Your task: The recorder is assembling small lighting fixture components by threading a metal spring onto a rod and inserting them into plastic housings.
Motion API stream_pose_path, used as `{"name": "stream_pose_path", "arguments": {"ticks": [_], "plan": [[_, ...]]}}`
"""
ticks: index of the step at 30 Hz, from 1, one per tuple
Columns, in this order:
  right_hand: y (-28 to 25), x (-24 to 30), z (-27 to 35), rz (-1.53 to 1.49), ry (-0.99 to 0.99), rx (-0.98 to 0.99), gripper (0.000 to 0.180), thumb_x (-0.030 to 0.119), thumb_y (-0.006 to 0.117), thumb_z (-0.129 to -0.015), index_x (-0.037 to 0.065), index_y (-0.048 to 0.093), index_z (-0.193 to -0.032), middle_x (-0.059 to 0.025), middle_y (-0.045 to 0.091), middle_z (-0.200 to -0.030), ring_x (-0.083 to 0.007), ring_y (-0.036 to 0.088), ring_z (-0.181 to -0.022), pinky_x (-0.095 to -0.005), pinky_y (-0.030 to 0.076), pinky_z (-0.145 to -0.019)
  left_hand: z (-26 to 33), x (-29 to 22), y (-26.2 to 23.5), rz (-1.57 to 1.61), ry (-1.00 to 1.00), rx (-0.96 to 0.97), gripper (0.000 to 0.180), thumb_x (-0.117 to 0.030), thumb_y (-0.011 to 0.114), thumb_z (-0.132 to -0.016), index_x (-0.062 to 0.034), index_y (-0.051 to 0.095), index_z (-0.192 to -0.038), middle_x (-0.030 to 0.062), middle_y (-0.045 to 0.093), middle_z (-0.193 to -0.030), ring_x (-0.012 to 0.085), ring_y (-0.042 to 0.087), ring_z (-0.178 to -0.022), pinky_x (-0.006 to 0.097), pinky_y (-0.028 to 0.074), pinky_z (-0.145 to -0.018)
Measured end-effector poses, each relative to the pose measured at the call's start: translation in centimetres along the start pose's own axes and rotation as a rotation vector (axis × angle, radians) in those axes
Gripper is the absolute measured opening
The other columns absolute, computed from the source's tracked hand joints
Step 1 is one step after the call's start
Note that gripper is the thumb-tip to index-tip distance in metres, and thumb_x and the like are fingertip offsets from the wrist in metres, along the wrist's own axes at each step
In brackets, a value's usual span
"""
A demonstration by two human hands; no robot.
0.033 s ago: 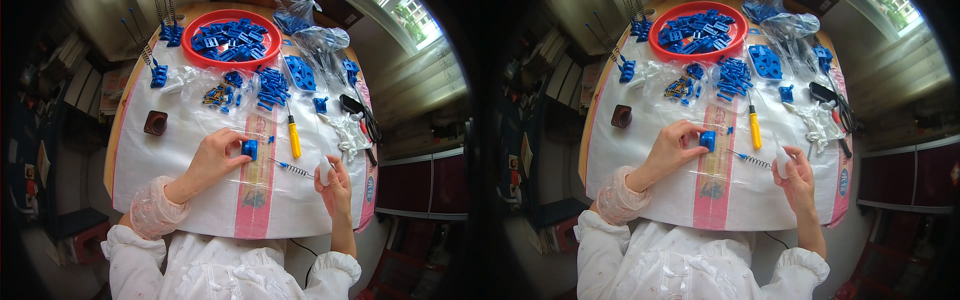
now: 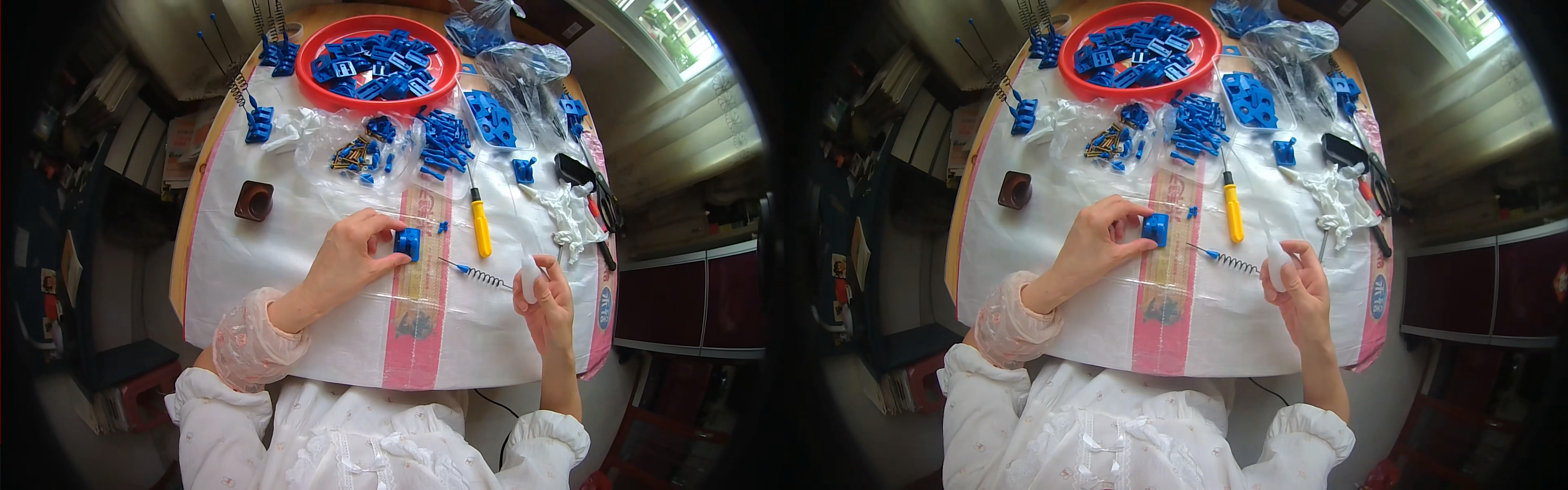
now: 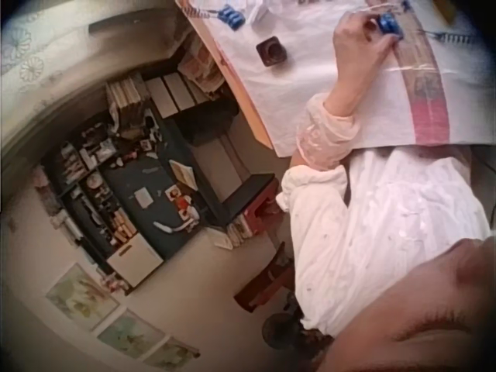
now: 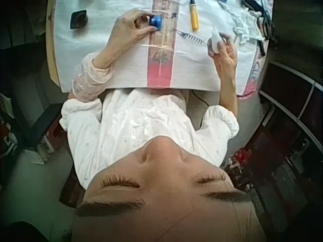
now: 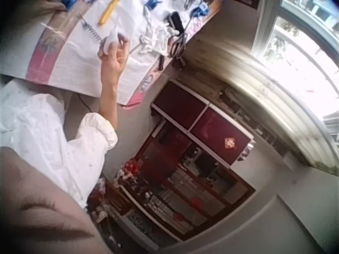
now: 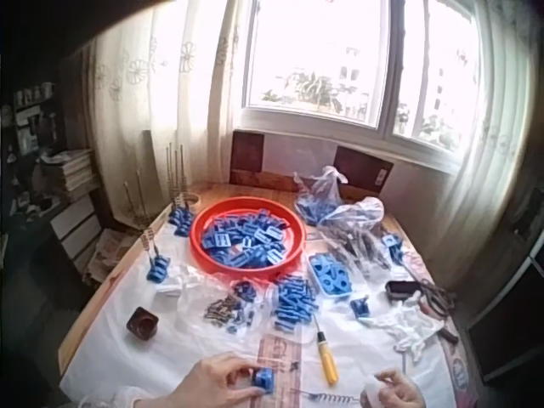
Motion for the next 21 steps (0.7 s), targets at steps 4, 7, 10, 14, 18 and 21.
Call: {"name": "stream_pose_path", "arguments": {"ticks": [4, 7, 10, 14, 18, 21], "plan": [[-1.2, -0.1, -0.3, -0.043, 0.001, -0.058, 0.034, 0.016, 0.062, -0.096, 0.004, 0.047, -0.123, -0.0065, 0.064, -0.098, -0.0099, 0.061, -0.082, -0.0201, 0.047, -0.067, -0.1, -0.2, 0.0, 0.007, -0.027, 0.025, 0.038, -0.01, 0.084, -0.069, -0.0083, 0.072, -0.104, 0.0014, 0.055, -0.076, 0.0091, 0.044, -0.059, 0.025, 0.04, -0.055], [-1.7, 0.9, -1.4, -0.164, -0.02, -0.081, 0.033, 0.013, 0.064, -0.094, 0.004, 0.05, -0.122, -0.0054, 0.064, -0.1, -0.0083, 0.063, -0.085, -0.0173, 0.049, -0.067, -0.1, -0.1, 0.1, 0.01, -0.037, 0.029, 0.037, -0.01, 0.084, -0.069, -0.0092, 0.073, -0.104, 0.001, 0.054, -0.076, 0.0087, 0.044, -0.059, 0.024, 0.039, -0.054], [-2.2, 2.4, -3.0, -0.264, -0.013, -0.1, 0.031, 0.012, 0.065, -0.093, 0.004, 0.055, -0.121, -0.0057, 0.066, -0.101, -0.0058, 0.059, -0.081, -0.0151, 0.043, -0.057, -0.2, 0.1, 0.1, 0.019, -0.047, 0.03, 0.036, -0.01, 0.084, -0.07, -0.0095, 0.073, -0.104, 0.0007, 0.055, -0.077, 0.0079, 0.044, -0.059, 0.024, 0.039, -0.054], [-2.6, 3.0, -5.1, -0.413, 0.046, -0.129, 0.03, 0.017, 0.066, -0.093, 0.003, 0.058, -0.119, -0.0061, 0.066, -0.098, -0.0051, 0.05, -0.076, -0.0179, 0.032, -0.048, -0.2, 0.2, 0.0, 0.042, -0.064, 0.03, 0.036, -0.01, 0.084, -0.07, -0.0098, 0.074, -0.104, 0.0007, 0.058, -0.079, 0.0068, 0.044, -0.059, 0.023, 0.039, -0.054], [-2.2, 2.0, -5.9, -0.519, 0.094, -0.084, 0.028, 0.018, 0.065, -0.093, 0.004, 0.06, -0.116, -0.0016, 0.06, -0.084, -0.0044, 0.044, -0.069, -0.0185, 0.029, -0.046, -0.4, 0.1, 0.0, 0.059, -0.057, 0.033, 0.035, -0.009, 0.084, -0.07, -0.0098, 0.074, -0.104, 0.0013, 0.06, -0.08, 0.0063, 0.044, -0.058, 0.022, 0.039, -0.054], [-1.8, 0.8, -6.0, -0.546, 0.14, -0.08, 0.027, 0.019, 0.066, -0.093, 0.004, 0.06, -0.115, 0.0033, 0.048, -0.072, -0.0032, 0.037, -0.063, -0.019, 0.025, -0.044, -0.4, 0.1, -0.1, 0.057, -0.054, 0.034, 0.035, -0.009, 0.083, -0.07, -0.0098, 0.074, -0.104, 0.0016, 0.06, -0.081, 0.0063, 0.044, -0.058, 0.022, 0.039, -0.054]]}}
Point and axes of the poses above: each hand's wrist, its own z-axis away from the middle knuckle, its own y-axis out of the palm, x = y × z, the point moved 2 cm from there along -z, towards the middle knuckle
